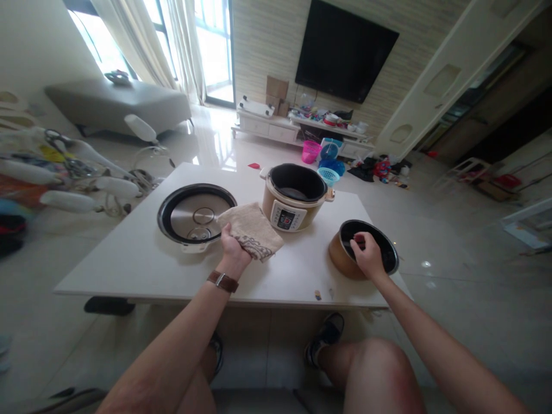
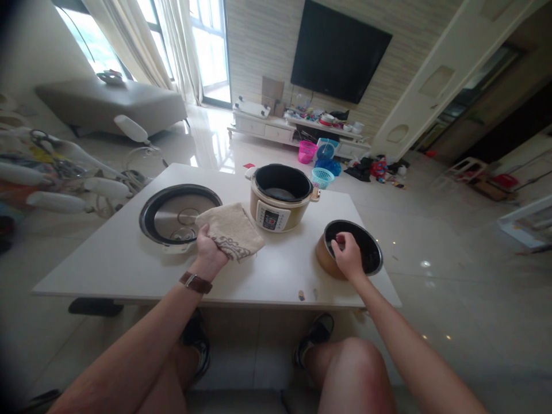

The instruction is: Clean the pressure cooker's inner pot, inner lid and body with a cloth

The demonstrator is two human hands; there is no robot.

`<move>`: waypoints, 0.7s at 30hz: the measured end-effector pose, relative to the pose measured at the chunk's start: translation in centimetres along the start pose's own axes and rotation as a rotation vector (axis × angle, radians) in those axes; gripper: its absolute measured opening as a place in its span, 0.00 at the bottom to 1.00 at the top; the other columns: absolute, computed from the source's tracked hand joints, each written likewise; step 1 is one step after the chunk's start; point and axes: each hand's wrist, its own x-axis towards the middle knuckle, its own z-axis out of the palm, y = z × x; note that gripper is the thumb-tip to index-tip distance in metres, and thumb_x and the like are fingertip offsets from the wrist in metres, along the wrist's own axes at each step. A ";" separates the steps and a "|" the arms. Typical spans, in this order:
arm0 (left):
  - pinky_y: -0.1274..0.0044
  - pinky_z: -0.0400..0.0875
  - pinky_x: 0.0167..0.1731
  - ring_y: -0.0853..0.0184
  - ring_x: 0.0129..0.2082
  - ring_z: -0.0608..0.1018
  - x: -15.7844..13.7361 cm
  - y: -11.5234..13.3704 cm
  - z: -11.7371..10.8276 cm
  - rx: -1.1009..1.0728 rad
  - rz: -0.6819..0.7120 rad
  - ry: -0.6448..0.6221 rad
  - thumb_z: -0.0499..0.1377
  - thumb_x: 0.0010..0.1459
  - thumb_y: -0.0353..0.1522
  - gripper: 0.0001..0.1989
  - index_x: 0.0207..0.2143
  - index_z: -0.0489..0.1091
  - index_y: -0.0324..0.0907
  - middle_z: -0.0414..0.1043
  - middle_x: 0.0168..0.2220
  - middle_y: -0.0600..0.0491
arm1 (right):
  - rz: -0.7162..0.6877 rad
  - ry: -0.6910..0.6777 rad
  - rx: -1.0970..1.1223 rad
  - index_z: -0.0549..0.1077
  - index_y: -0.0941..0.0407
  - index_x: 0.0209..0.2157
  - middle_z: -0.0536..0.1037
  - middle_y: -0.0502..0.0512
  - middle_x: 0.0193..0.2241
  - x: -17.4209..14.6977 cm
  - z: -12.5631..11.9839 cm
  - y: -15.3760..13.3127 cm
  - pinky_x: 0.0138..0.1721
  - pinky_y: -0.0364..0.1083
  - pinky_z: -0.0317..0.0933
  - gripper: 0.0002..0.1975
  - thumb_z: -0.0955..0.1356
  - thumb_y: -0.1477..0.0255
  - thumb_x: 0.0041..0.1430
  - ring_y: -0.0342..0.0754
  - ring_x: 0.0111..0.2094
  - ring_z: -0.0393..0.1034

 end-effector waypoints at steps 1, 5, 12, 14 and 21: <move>0.64 0.76 0.59 0.55 0.56 0.82 0.0 0.0 0.1 -0.003 0.002 -0.002 0.49 0.71 0.41 0.24 0.57 0.77 0.39 0.83 0.50 0.42 | 0.113 -0.015 0.126 0.73 0.53 0.40 0.78 0.58 0.39 1.6 1.0 -1.1 0.46 0.53 0.67 0.12 0.71 0.62 0.59 0.55 0.43 0.72; 0.64 0.76 0.59 0.56 0.55 0.82 0.0 0.3 0.3 -0.009 0.006 -0.007 0.50 0.71 0.41 0.23 0.57 0.77 0.41 0.83 0.51 0.42 | 0.616 -0.109 0.630 0.72 0.53 0.37 0.77 0.54 0.38 7.6 5.4 -4.4 0.42 0.48 0.72 0.08 0.71 0.65 0.60 0.49 0.40 0.75; 0.63 0.75 0.60 0.54 0.58 0.81 0.5 1.2 0.2 -0.018 -0.013 0.016 0.49 0.71 0.42 0.25 0.58 0.77 0.39 0.82 0.53 0.41 | 0.861 0.005 0.904 0.70 0.55 0.32 0.74 0.49 0.27 14.7 9.7 -6.0 0.27 0.39 0.70 0.17 0.65 0.58 0.73 0.41 0.26 0.70; 0.63 0.74 0.61 0.54 0.59 0.80 0.8 1.4 0.2 -0.032 -0.005 0.018 0.49 0.71 0.43 0.26 0.59 0.76 0.37 0.81 0.54 0.40 | 0.860 0.030 0.920 0.69 0.54 0.31 0.71 0.46 0.22 15.6 10.5 -6.2 0.22 0.37 0.66 0.18 0.67 0.57 0.72 0.39 0.21 0.65; 0.62 0.69 0.65 0.55 0.61 0.78 1.4 1.8 0.7 -0.085 0.004 0.021 0.49 0.71 0.43 0.26 0.58 0.76 0.38 0.80 0.57 0.41 | 0.907 0.071 0.862 0.68 0.53 0.30 0.71 0.45 0.20 16.2 11.7 -6.7 0.22 0.36 0.65 0.18 0.71 0.57 0.69 0.39 0.21 0.66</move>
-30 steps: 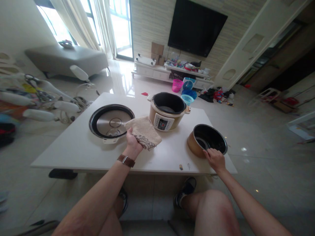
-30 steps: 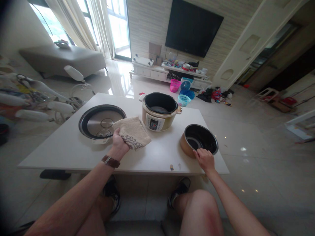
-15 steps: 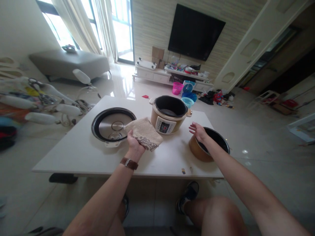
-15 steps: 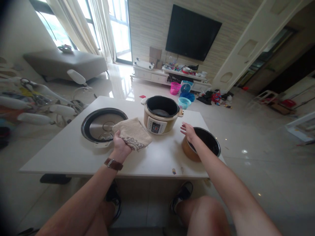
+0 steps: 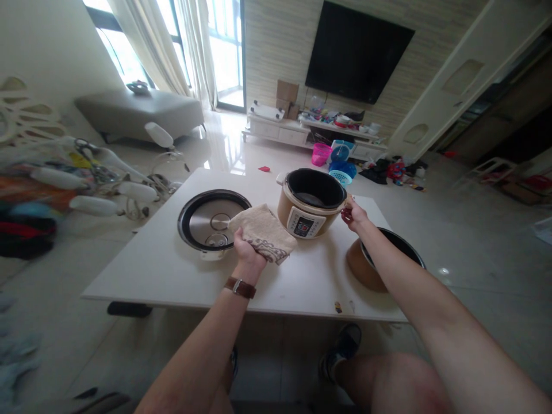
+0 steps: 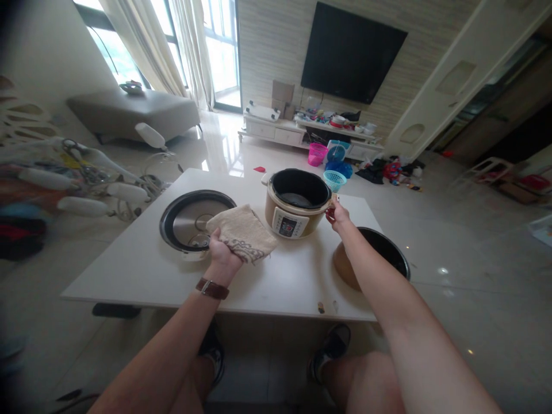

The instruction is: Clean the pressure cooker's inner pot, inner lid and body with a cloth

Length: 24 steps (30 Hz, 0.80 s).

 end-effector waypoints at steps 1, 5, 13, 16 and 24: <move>0.62 0.69 0.66 0.55 0.62 0.78 0.0 0.0 0.0 -0.003 0.001 -0.001 0.49 0.71 0.44 0.26 0.58 0.76 0.38 0.80 0.57 0.41 | 0.006 0.020 -0.003 0.69 0.53 0.31 0.73 0.45 0.22 -0.1 0.1 0.0 0.23 0.36 0.66 0.16 0.70 0.58 0.70 0.39 0.23 0.68; 0.62 0.70 0.65 0.54 0.61 0.78 -0.3 0.0 -0.1 -0.011 0.003 -0.009 0.49 0.71 0.44 0.26 0.59 0.76 0.38 0.80 0.57 0.41 | 0.010 0.075 0.017 0.70 0.51 0.34 0.77 0.45 0.29 -0.8 0.6 -0.1 0.30 0.38 0.69 0.13 0.69 0.59 0.71 0.40 0.31 0.73; 0.61 0.68 0.66 0.55 0.62 0.78 -0.2 0.0 -0.1 0.014 0.006 -0.010 0.50 0.71 0.44 0.27 0.59 0.76 0.39 0.80 0.57 0.42 | 0.022 0.058 0.065 0.70 0.52 0.32 0.76 0.45 0.30 -3.0 0.0 0.9 0.36 0.42 0.73 0.15 0.70 0.58 0.70 0.42 0.34 0.74; 0.61 0.68 0.66 0.54 0.62 0.78 0.0 0.1 -0.2 0.021 0.006 -0.017 0.49 0.71 0.45 0.27 0.59 0.76 0.39 0.79 0.58 0.42 | 0.016 0.019 0.109 0.71 0.52 0.31 0.77 0.45 0.29 -4.4 -0.8 1.7 0.38 0.43 0.74 0.15 0.71 0.59 0.70 0.43 0.34 0.74; 0.62 0.69 0.65 0.54 0.63 0.77 0.5 0.8 -0.4 0.002 0.038 -0.064 0.49 0.70 0.44 0.28 0.60 0.75 0.38 0.77 0.60 0.41 | 0.083 -0.058 0.289 0.75 0.53 0.31 0.80 0.43 0.26 -10.6 -1.8 4.9 0.34 0.39 0.67 0.10 0.70 0.73 0.69 0.39 0.29 0.73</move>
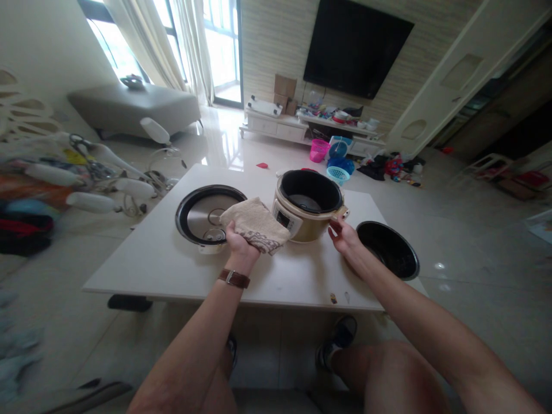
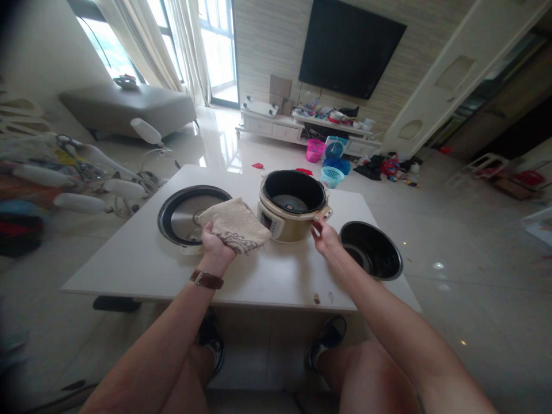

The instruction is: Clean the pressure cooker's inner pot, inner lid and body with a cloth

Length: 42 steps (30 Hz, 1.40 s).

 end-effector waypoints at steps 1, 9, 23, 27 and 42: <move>0.62 0.69 0.66 0.54 0.64 0.76 0.1 0.2 0.0 0.003 0.011 0.004 0.49 0.70 0.44 0.28 0.61 0.74 0.38 0.77 0.60 0.41 | 0.012 -0.003 0.011 0.75 0.53 0.30 0.80 0.44 0.25 -0.8 0.0 0.5 0.32 0.38 0.66 0.09 0.71 0.73 0.68 0.39 0.28 0.73; 0.58 0.66 0.68 0.54 0.65 0.75 1.2 2.6 -0.5 -0.002 0.143 -0.014 0.48 0.70 0.47 0.30 0.64 0.72 0.41 0.76 0.62 0.41 | 0.119 0.024 0.134 0.77 0.53 0.30 0.80 0.46 0.24 -6.8 -0.9 3.0 0.24 0.37 0.60 0.09 0.72 0.76 0.66 0.39 0.26 0.72; 0.54 0.71 0.64 0.50 0.64 0.77 -1.0 2.8 0.2 -0.001 -0.029 -0.244 0.57 0.68 0.40 0.26 0.64 0.71 0.41 0.79 0.59 0.40 | 0.216 -0.301 -0.184 0.83 0.48 0.39 0.86 0.54 0.48 -16.9 -8.3 6.1 0.36 0.46 0.70 0.19 0.82 0.55 0.48 0.53 0.49 0.80; 0.53 0.72 0.64 0.48 0.61 0.79 -2.9 1.4 0.2 0.091 -0.286 -0.289 0.57 0.66 0.37 0.25 0.61 0.72 0.37 0.82 0.54 0.39 | 0.340 -0.608 -0.276 0.83 0.51 0.44 0.83 0.59 0.55 -18.8 -7.6 2.6 0.48 0.50 0.72 0.25 0.79 0.48 0.51 0.56 0.53 0.79; 0.54 0.77 0.58 0.44 0.52 0.84 -8.7 -4.7 -0.9 0.429 -0.602 -0.535 0.65 0.56 0.38 0.18 0.46 0.79 0.36 0.85 0.42 0.40 | 0.227 -0.502 -0.450 0.80 0.49 0.42 0.86 0.56 0.38 -18.5 -6.1 -2.8 0.48 0.58 0.77 0.26 0.83 0.57 0.41 0.62 0.46 0.82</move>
